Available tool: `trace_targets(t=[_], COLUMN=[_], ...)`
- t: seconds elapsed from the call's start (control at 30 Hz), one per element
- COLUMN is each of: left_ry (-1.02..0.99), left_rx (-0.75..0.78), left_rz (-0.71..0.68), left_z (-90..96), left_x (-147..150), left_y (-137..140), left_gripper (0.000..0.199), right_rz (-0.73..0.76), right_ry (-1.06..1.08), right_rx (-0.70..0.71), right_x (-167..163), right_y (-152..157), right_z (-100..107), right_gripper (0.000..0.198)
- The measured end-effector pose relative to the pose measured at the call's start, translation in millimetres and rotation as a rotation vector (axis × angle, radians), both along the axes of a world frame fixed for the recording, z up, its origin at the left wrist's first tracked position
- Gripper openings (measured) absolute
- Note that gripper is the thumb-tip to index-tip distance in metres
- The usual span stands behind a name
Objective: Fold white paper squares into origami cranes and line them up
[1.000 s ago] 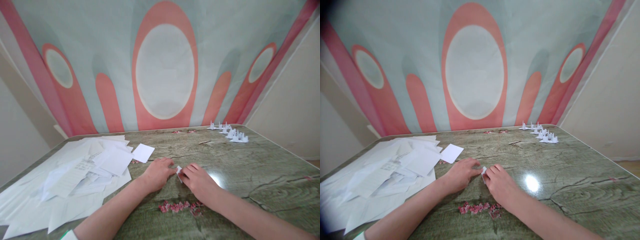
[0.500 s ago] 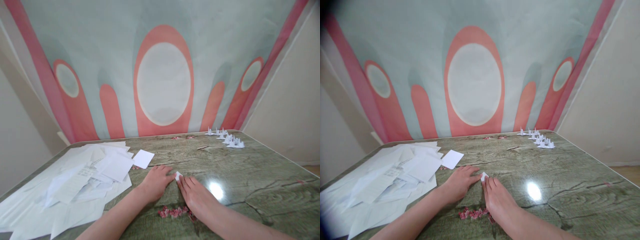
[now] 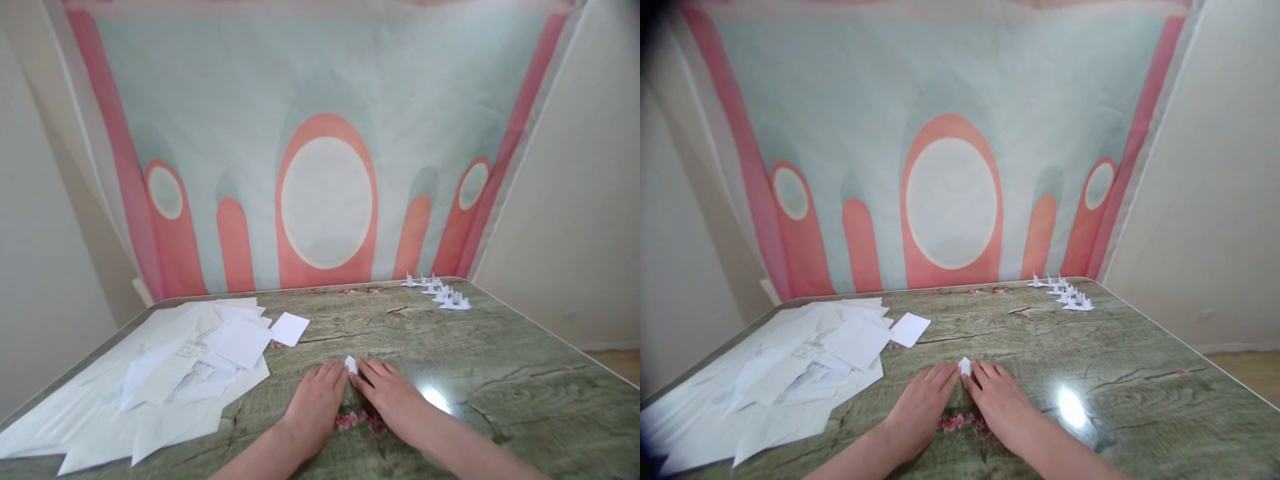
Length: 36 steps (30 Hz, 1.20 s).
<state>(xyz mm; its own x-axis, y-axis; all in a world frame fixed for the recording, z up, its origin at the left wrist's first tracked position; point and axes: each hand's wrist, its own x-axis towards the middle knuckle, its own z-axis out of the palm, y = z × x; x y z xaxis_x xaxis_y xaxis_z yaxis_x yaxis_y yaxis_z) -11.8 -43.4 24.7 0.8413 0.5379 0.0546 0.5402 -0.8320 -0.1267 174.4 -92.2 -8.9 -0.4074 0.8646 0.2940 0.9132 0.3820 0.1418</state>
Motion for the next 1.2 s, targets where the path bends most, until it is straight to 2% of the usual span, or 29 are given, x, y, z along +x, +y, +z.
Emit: trace_targets(t=[0.2,0.4,0.5,0.97,1.1,1.2], left_ry=[-0.017,-0.211,-0.257,-0.212,-0.218,-0.225], left_rx=[-0.090,-0.074,-0.079,-0.032,-0.041,-0.058], left_rz=[0.017,0.059,0.035,0.018,0.022,0.022], left_z=[-2.5,-12.3,-16.3,-11.7,-11.9,-12.2], left_x=[-3,-4,-5,-1,-1,-1], left_y=[-16,-19,-16,-13,-12,-12], left_gripper=[0.047,0.036,0.037,0.029,0.029,0.029], right_rz=[-0.055,-0.056,-0.049,-0.063,-0.037,-0.011], right_ry=[0.002,-0.002,-0.020,-0.033,0.021,0.156], right_rx=[-0.020,-0.042,-0.054,-0.025,-0.040,-0.076], right_x=[-15,-17,-16,-19,-17,-10], right_y=[-15,-19,-18,-19,-20,-17], right_z=[3,-1,-2,-10,-7,-3], right_gripper=[0.037,0.040,0.041,0.047,0.047,0.044])
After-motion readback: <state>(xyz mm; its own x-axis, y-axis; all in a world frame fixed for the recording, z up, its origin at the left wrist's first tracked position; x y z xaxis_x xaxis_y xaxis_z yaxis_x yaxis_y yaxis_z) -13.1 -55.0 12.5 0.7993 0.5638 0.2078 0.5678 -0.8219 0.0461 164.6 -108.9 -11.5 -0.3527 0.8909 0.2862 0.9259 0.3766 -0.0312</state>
